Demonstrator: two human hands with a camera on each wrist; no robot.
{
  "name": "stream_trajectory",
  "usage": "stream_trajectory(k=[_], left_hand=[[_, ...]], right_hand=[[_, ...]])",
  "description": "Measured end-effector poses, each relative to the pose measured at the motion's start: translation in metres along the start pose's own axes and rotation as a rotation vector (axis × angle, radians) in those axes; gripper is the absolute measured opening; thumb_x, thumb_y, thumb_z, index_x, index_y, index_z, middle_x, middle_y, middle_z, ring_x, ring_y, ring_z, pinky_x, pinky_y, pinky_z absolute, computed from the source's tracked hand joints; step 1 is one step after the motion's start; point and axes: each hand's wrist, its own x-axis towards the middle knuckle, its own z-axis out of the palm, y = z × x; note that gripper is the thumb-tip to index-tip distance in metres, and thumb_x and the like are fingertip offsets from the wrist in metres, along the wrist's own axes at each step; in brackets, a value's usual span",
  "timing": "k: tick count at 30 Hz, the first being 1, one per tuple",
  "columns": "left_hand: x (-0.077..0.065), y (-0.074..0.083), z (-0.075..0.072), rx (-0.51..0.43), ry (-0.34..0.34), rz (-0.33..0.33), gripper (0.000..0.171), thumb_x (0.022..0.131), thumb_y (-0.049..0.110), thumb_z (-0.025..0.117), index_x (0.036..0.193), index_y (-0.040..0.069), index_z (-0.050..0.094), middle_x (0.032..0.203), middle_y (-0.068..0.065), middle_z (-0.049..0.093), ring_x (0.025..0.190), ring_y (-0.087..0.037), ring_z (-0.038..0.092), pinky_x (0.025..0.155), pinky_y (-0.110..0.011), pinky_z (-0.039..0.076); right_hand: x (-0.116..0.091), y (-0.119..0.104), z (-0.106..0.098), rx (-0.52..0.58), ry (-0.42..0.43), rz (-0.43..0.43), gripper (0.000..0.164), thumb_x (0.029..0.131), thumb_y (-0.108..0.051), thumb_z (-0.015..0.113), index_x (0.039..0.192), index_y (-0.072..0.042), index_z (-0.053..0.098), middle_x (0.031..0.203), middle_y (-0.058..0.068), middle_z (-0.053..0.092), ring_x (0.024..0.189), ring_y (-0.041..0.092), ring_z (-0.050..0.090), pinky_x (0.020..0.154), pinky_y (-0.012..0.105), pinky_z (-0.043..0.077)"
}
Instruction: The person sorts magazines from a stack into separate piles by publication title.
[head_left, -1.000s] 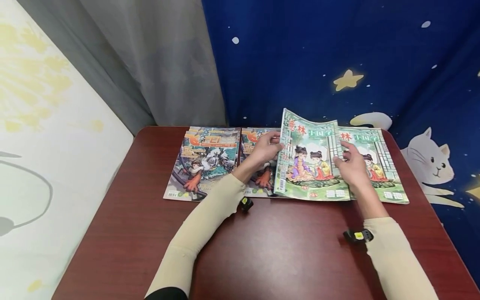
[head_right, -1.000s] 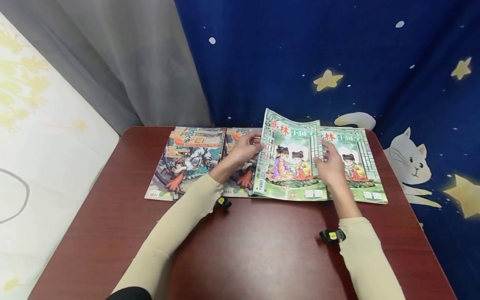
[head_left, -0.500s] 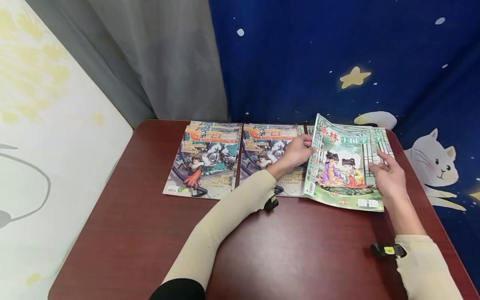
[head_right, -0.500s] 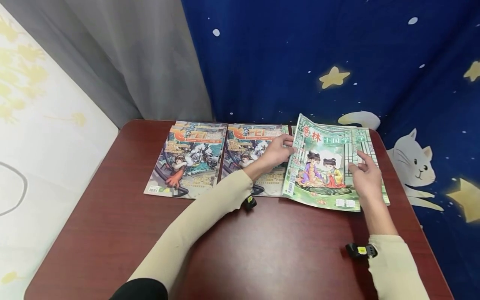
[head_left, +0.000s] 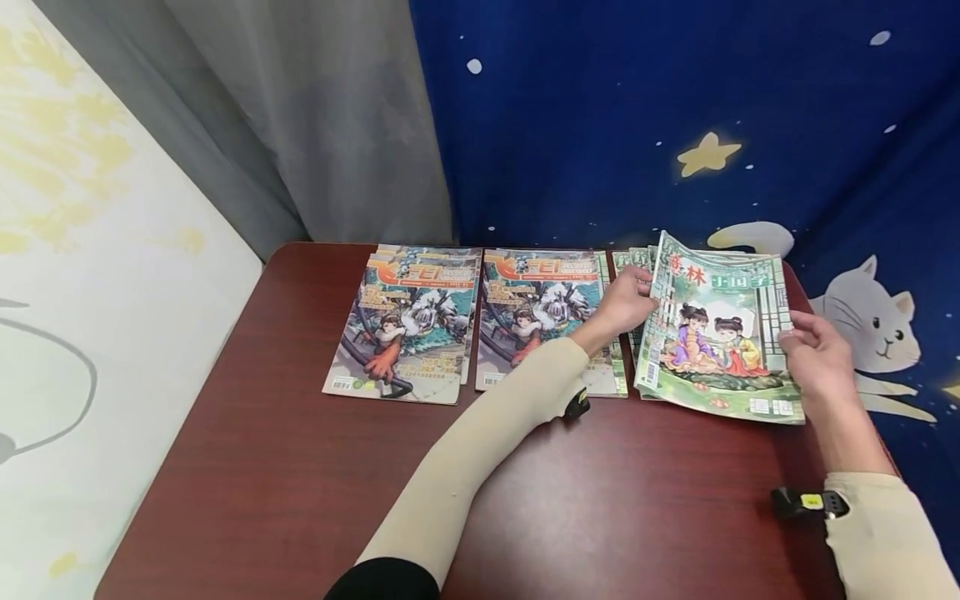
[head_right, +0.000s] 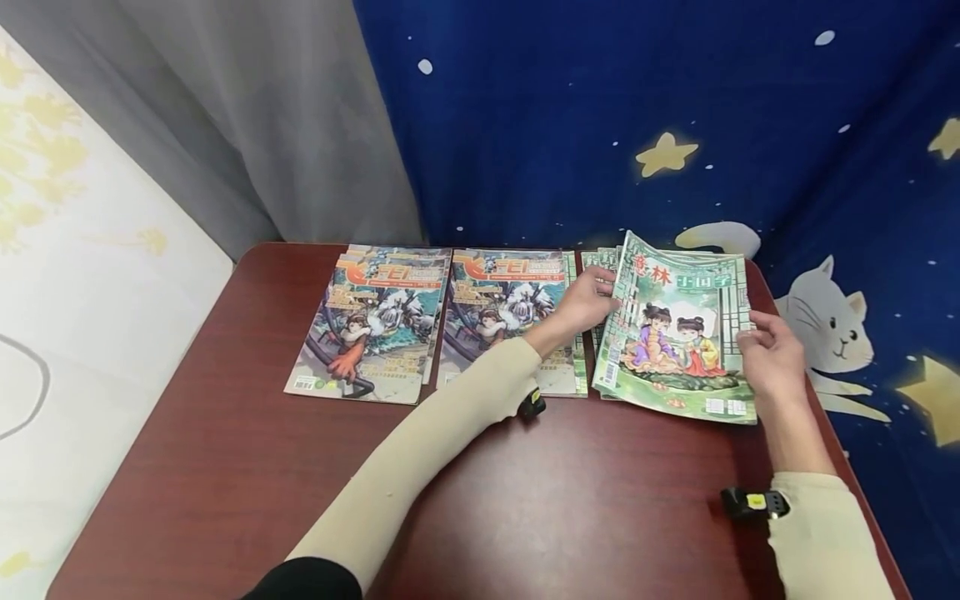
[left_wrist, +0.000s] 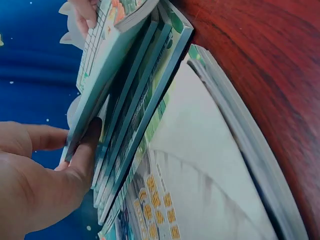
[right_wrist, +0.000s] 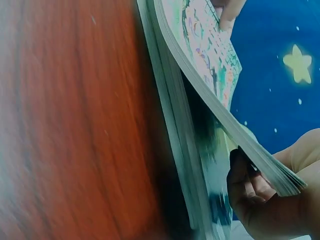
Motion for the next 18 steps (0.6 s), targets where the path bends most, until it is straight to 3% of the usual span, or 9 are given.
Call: stream_trajectory(k=[2, 4, 7, 9, 13, 14, 15, 17, 18], left_hand=[[0.003, 0.002, 0.005, 0.031, -0.030, -0.001, 0.050, 0.099, 0.003, 0.067, 0.145, 0.016, 0.053, 0.142, -0.006, 0.067, 0.111, -0.015, 0.070, 0.072, -0.025, 0.049], [0.006, 0.004, 0.009, 0.061, -0.072, -0.003, 0.060, 0.097, -0.001, 0.064, 0.152, 0.017, 0.048, 0.149, -0.004, 0.063, 0.085, -0.012, 0.068, 0.062, -0.025, 0.042], [0.010, 0.006, 0.015, 0.104, -0.137, -0.004, 0.072, 0.096, -0.005, 0.060, 0.161, 0.020, 0.039, 0.158, 0.002, 0.056, 0.053, -0.009, 0.041, 0.052, -0.025, 0.033], [0.012, 0.008, 0.019, 0.134, -0.175, -0.006, 0.077, 0.097, -0.005, 0.058, 0.164, 0.023, 0.034, 0.163, 0.005, 0.050, 0.047, -0.012, 0.026, 0.049, -0.026, 0.030], [0.015, 0.010, 0.025, 0.203, -0.199, -0.008, 0.079, 0.099, -0.002, 0.058, 0.167, 0.025, 0.028, 0.164, 0.009, 0.048, 0.048, -0.012, 0.025, 0.051, -0.027, 0.032], [0.016, 0.010, 0.026, 0.222, -0.201, -0.007, 0.078, 0.100, 0.000, 0.058, 0.167, 0.025, 0.027, 0.165, 0.009, 0.047, 0.050, -0.013, 0.028, 0.054, -0.027, 0.034], [0.015, 0.010, 0.027, 0.248, -0.190, 0.000, 0.078, 0.100, 0.001, 0.059, 0.167, 0.025, 0.028, 0.164, 0.009, 0.048, 0.055, -0.009, 0.039, 0.058, -0.025, 0.038], [0.015, 0.010, 0.028, 0.307, -0.170, 0.021, 0.079, 0.100, 0.004, 0.062, 0.168, 0.022, 0.027, 0.167, 0.008, 0.044, 0.083, -0.005, 0.064, 0.074, -0.020, 0.048], [0.015, 0.009, 0.029, 0.346, -0.158, 0.035, 0.079, 0.099, 0.006, 0.063, 0.168, 0.021, 0.027, 0.169, 0.008, 0.042, 0.106, -0.005, 0.068, 0.088, -0.017, 0.050]], right_hand=[[0.004, 0.000, -0.005, 0.013, 0.008, -0.009, 0.055, 0.108, -0.014, 0.052, 0.162, -0.018, 0.044, 0.090, -0.035, 0.057, 0.087, -0.007, 0.052, 0.068, 0.009, 0.044], [0.009, 0.000, -0.011, 0.011, 0.015, -0.013, 0.055, 0.108, -0.014, 0.052, 0.162, -0.018, 0.045, 0.086, -0.039, 0.057, 0.086, -0.009, 0.053, 0.068, 0.009, 0.044], [0.015, -0.002, -0.020, -0.007, 0.025, -0.013, 0.053, 0.107, -0.013, 0.052, 0.159, -0.021, 0.048, 0.081, -0.043, 0.057, 0.083, -0.011, 0.052, 0.067, 0.009, 0.042], [0.019, -0.003, -0.026, -0.024, 0.025, -0.010, 0.051, 0.107, -0.013, 0.052, 0.156, -0.025, 0.051, 0.077, -0.045, 0.056, 0.080, -0.013, 0.052, 0.066, 0.009, 0.042], [0.024, -0.005, -0.035, -0.084, 0.018, 0.002, 0.052, 0.108, -0.016, 0.050, 0.159, -0.025, 0.048, 0.073, -0.047, 0.052, 0.077, -0.014, 0.051, 0.064, 0.010, 0.042], [0.025, -0.006, -0.036, -0.101, 0.021, 0.008, 0.053, 0.108, -0.017, 0.050, 0.160, -0.024, 0.047, 0.072, -0.048, 0.050, 0.078, -0.014, 0.050, 0.065, 0.010, 0.042], [0.027, -0.005, -0.037, -0.116, 0.023, 0.016, 0.055, 0.108, -0.017, 0.050, 0.162, -0.023, 0.044, 0.071, -0.048, 0.049, 0.078, -0.014, 0.050, 0.065, 0.011, 0.042], [0.029, -0.005, -0.037, -0.164, 0.026, 0.026, 0.056, 0.109, -0.021, 0.049, 0.164, -0.020, 0.040, 0.074, -0.048, 0.047, 0.080, -0.012, 0.048, 0.067, 0.011, 0.042], [0.030, -0.004, -0.036, -0.183, 0.030, 0.032, 0.057, 0.109, -0.022, 0.049, 0.165, -0.019, 0.039, 0.077, -0.047, 0.046, 0.081, -0.012, 0.048, 0.067, 0.012, 0.042]])
